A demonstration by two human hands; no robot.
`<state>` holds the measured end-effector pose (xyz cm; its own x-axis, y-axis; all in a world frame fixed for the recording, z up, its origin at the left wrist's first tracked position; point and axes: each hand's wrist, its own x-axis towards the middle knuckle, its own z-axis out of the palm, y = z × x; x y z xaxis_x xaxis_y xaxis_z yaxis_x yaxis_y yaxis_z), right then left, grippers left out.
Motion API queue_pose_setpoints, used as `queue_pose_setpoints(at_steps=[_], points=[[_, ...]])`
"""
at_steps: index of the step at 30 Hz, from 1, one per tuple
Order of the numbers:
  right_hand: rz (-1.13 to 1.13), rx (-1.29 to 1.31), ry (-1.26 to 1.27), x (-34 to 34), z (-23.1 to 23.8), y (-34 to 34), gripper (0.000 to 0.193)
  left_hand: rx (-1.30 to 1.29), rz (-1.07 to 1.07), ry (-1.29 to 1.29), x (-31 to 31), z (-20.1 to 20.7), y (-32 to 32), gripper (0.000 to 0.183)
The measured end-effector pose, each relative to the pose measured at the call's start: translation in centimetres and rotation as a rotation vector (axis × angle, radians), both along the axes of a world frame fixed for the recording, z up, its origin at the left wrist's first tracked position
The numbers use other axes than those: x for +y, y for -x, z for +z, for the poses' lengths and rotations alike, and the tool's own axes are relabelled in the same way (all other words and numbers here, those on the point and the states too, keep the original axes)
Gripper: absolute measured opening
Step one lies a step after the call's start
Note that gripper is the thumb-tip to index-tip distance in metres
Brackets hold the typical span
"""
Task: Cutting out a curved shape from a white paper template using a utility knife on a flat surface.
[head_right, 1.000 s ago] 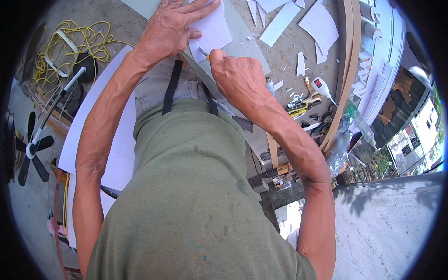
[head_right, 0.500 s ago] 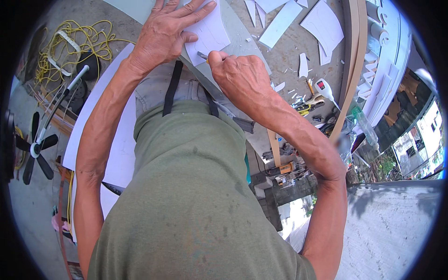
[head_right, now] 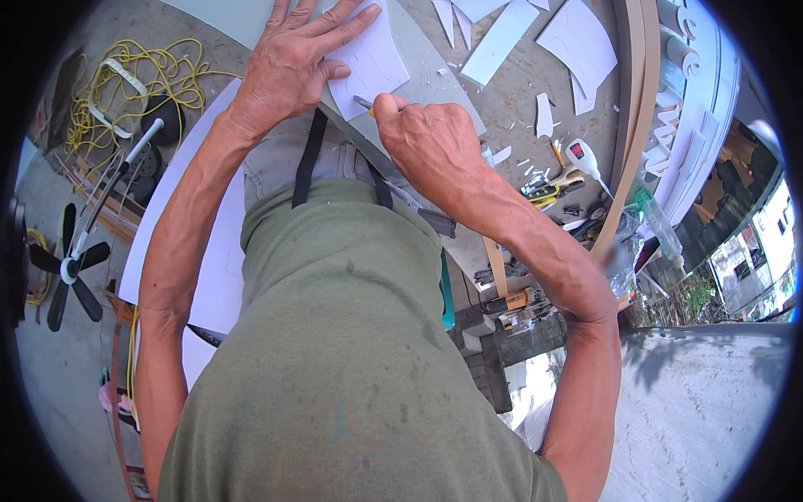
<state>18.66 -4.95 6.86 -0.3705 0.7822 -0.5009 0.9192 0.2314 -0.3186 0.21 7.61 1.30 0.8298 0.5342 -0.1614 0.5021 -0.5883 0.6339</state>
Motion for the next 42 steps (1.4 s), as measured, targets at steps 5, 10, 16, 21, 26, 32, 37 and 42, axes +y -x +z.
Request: queue_pose_setpoints(at_steps=[5,10,16,21,26,32,37,42], points=[[-0.055,-0.006,0.032,-0.4,0.2,0.2,0.012,-0.021,0.011,-0.025,-0.2,-0.2,0.1,0.078],[-0.089,0.002,0.112,-0.3,0.3,-0.1,0.01,-0.015,-0.001,-0.013,-0.1,-0.2,0.2,0.078],[-0.19,0.04,0.148,-0.6,0.8,0.9,0.011,0.004,-0.018,-0.032,-0.1,-0.6,0.3,0.077],[-0.313,0.037,0.123,-1.7,0.4,1.7,0.014,-0.019,-0.048,-0.055,-0.1,-0.9,0.4,0.078],[-0.377,0.007,0.101,-2.7,0.2,2.7,0.015,-0.025,-0.048,-0.057,0.0,-0.5,0.4,0.079],[-0.499,0.025,0.1,-3.8,-0.2,4.1,0.019,-0.006,-0.021,-0.113,-0.5,-0.6,0.4,0.078],[-0.556,-0.004,0.09,-4.2,-0.4,4.8,0.021,-0.04,-0.002,-0.071,-0.5,-0.6,0.3,0.074],[-0.505,-0.003,0.151,-3.5,0.4,3.5,0.016,-0.042,0.0,-0.076,-0.5,-0.6,0.5,0.075]])
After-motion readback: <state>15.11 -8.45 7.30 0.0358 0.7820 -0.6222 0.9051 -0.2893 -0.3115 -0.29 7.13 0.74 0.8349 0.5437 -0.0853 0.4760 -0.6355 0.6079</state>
